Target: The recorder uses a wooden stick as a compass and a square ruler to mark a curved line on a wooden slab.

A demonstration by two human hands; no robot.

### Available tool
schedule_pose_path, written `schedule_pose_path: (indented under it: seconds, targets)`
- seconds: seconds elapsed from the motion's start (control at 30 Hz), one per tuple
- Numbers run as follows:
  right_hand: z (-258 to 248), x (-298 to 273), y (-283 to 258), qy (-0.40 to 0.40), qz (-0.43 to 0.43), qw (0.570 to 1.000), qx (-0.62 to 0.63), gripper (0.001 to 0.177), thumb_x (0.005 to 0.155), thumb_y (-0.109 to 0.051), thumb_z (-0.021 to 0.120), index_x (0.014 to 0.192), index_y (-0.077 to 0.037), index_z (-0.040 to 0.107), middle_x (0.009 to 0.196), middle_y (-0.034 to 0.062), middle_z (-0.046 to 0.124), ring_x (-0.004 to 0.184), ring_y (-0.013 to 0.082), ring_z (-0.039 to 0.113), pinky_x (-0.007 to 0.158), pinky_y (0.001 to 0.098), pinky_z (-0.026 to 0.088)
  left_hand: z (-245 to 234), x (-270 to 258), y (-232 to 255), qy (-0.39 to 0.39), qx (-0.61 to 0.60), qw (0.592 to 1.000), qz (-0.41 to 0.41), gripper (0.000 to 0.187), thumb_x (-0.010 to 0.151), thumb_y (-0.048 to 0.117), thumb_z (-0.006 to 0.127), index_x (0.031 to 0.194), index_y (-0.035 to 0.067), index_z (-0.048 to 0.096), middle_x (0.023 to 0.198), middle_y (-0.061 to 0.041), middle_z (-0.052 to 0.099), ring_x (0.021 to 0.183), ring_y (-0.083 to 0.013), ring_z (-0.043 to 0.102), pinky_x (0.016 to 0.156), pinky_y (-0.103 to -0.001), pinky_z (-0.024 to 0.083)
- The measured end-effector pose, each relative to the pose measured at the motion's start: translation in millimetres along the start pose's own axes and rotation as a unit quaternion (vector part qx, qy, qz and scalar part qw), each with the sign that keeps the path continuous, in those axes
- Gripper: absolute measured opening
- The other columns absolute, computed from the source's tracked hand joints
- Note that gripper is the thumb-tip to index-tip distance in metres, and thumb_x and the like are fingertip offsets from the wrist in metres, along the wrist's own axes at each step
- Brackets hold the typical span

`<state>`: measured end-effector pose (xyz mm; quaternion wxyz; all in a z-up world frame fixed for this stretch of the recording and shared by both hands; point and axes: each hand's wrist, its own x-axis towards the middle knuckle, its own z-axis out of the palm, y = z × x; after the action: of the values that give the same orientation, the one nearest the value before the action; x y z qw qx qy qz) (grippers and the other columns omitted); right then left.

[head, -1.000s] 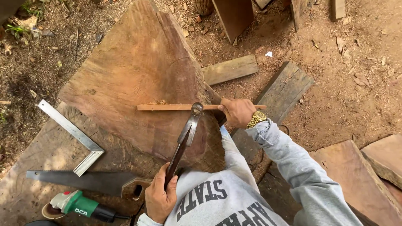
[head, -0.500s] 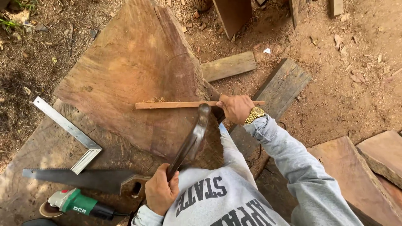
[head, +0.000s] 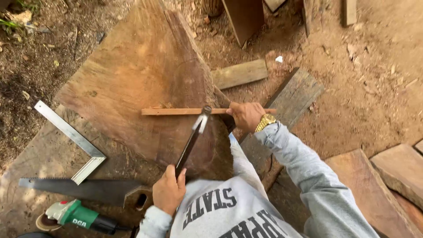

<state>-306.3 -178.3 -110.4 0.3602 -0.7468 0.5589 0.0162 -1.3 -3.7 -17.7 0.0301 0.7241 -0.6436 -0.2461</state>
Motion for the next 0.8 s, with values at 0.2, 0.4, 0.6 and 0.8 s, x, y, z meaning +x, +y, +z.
schedule_pose_path:
  seconds: [0.2, 0.4, 0.6, 0.8]
  targets:
    - [1.2, 1.5, 1.1, 0.054, -0.052, 0.997, 0.010, 0.029, 0.101, -0.037, 0.054, 0.094, -0.012, 0.066, 0.068, 0.0185, 0.068, 0.066, 0.0422, 0.068, 0.061, 0.0562, 0.052, -21.1, -12.7, 10.8, 0.123, -0.141, 0.977, 0.103, 0.030, 0.094, 0.031, 0.063, 0.100, 0.002, 0.060, 0.073, -0.020, 0.067, 0.062, -0.0419, 0.066, 0.052, -0.047, 0.051]
    - [-6.2, 2.6, -8.4, -0.016, 0.011, 1.000, -0.017, 0.033, 0.106, -0.040, 0.048, 0.097, -0.012, 0.064, 0.064, 0.0181, 0.066, 0.061, 0.0391, 0.069, 0.062, 0.0542, 0.053, 3.9, -7.4, -11.0, 0.044, -0.070, 0.997, 0.006, 0.031, 0.093, 0.031, 0.069, 0.103, 0.002, 0.064, 0.072, -0.021, 0.069, 0.064, -0.0442, 0.067, 0.054, -0.050, 0.051]
    - [0.0, 6.8, 4.0, 0.036, -0.038, 0.998, 0.022, 0.035, 0.106, -0.039, 0.050, 0.093, -0.011, 0.066, 0.064, 0.0170, 0.065, 0.060, 0.0405, 0.065, 0.058, 0.0545, 0.051, 15.1, -23.2, -16.3, 0.107, -0.150, 0.980, 0.071, 0.034, 0.094, 0.031, 0.065, 0.103, -0.001, 0.061, 0.071, -0.021, 0.067, 0.057, -0.0388, 0.067, 0.049, -0.045, 0.053]
    - [-5.1, 11.3, -0.8, -0.038, 0.013, 0.999, -0.009, 0.026, 0.104, -0.032, 0.046, 0.099, -0.013, 0.064, 0.064, 0.0174, 0.064, 0.056, 0.0398, 0.066, 0.056, 0.0535, 0.053, -2.4, -7.9, -0.8, 0.024, -0.127, 0.991, -0.031, 0.033, 0.095, 0.033, 0.066, 0.085, 0.004, 0.056, 0.070, -0.020, 0.069, 0.061, -0.0419, 0.067, 0.050, -0.048, 0.050]
